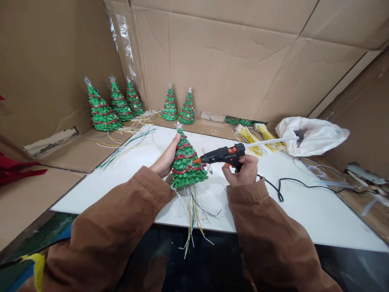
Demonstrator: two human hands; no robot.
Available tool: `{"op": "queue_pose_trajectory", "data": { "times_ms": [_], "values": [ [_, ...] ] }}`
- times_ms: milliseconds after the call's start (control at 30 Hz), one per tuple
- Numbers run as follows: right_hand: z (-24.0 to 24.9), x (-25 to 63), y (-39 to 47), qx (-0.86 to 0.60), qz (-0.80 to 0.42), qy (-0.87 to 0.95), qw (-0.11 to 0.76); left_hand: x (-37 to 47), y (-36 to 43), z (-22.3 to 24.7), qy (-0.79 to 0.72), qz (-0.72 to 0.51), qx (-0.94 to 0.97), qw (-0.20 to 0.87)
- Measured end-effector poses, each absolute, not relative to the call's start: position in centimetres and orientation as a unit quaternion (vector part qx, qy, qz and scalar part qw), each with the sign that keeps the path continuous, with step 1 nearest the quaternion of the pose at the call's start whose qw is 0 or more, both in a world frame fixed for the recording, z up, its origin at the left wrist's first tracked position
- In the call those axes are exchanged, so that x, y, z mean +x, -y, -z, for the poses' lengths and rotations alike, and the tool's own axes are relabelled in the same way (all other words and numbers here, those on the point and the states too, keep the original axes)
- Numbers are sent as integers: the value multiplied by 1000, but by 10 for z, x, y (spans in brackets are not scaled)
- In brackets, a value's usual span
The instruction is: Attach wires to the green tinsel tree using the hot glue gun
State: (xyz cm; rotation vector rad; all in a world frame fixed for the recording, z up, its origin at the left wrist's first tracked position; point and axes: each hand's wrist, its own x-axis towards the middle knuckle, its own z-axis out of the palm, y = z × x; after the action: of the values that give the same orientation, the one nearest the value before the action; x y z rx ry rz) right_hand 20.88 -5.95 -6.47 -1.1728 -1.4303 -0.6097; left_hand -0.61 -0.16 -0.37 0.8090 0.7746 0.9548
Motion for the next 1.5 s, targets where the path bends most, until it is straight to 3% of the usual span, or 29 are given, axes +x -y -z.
{"op": "queue_pose_trajectory", "data": {
  "times_ms": [900,1500],
  "values": [
    [73,211,57,-492,240,616,566,-6,3,3,-355,-433,372,740],
    [61,208,59,-456,326,622,547,-6,4,3,-361,-430,375,738]
  ]
}}
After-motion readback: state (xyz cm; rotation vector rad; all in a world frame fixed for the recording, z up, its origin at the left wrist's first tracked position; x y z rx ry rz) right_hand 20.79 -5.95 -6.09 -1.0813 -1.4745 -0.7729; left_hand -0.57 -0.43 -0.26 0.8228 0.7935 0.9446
